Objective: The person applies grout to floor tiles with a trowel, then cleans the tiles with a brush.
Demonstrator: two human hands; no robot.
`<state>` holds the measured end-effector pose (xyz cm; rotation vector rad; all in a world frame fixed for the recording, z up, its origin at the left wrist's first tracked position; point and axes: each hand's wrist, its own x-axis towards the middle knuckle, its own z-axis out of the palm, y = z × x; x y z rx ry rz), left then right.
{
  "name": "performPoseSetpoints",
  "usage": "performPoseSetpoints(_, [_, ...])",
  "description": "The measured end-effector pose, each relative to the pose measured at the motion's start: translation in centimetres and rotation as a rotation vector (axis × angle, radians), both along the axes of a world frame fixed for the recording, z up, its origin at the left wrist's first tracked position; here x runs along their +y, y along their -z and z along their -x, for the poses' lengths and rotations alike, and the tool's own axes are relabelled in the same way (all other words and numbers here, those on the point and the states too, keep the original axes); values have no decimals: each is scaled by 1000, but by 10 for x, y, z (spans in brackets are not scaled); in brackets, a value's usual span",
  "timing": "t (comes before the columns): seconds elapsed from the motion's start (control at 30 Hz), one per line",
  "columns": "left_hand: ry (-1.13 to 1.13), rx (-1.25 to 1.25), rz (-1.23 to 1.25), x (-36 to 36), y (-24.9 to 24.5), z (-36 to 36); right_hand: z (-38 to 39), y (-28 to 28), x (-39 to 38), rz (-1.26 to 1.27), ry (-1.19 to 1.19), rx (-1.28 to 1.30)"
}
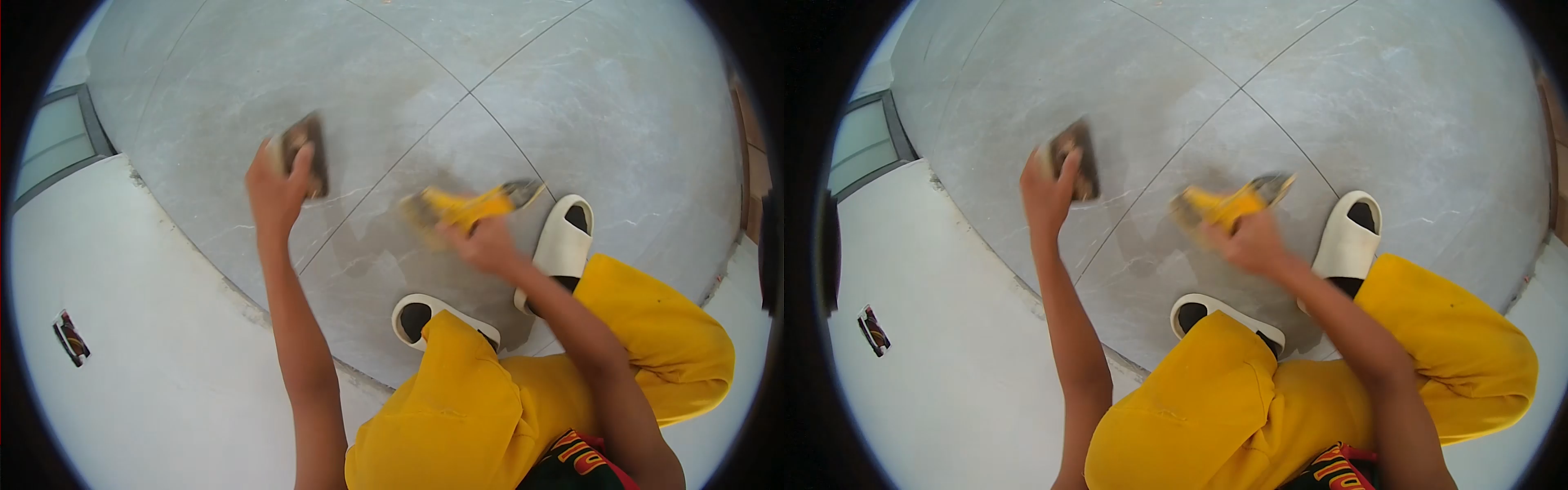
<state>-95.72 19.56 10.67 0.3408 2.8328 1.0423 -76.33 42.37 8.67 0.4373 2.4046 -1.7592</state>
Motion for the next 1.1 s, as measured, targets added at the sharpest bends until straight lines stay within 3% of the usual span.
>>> performPoseSetpoints(0.07, [-122,98,62,-55,7,-26,-16,22,-70,4,-159,-28])
performPoseSetpoints(0.17, [-393,-31,59,-99,1,-54,-6,23,-153,94,-430,149])
performPoseSetpoints(0.23, [-517,-129,-10,-109,-8,-66,14,36,-145,-5,-378,133])
performPoseSetpoints(0.27, [-445,-149,72,-118,-7,-73,29,45,-139,-53,-349,118])
performPoseSetpoints(0.3, [-379,-163,146,-133,-1,-81,51,40,-100,-111,-148,233])
performPoseSetpoints(0.33, [-319,-175,217,-141,6,-89,68,57,-53,-476,-61,291])
performPoseSetpoints(0.37, [-310,-189,192,-144,10,-98,90,53,9,-472,-107,-38])
performPoseSetpoints(0.4, [-294,-193,159,-140,16,-103,107,47,59,-549,118,169])
performPoseSetpoints(0.47, [-234,-168,156,-125,24,-102,133,26,151,-1051,81,284])
performPoseSetpoints(0.53, [-143,-79,125,-90,42,-87,143,0,199,-1120,97,367])
performPoseSetpoints(0.63, [-90,-87,-39,5,66,-65,132,-16,199,-1011,293,241])
performPoseSetpoints(0.73, [157,-98,-21,108,64,-52,111,-19,165,-888,213,208])
performPoseSetpoints(0.83, [242,-113,68,113,63,-31,88,-42,153,-730,241,182])
performPoseSetpoints(0.93, [61,-108,-2,62,60,-15,78,-56,170,-548,408,143])
performPoseSetpoints(1.03, [-11,-78,34,79,62,-48,73,-54,155,-395,486,140])
performPoseSetpoints(1.1, [-17,-94,-69,126,81,-75,69,-50,137,-385,444,136])
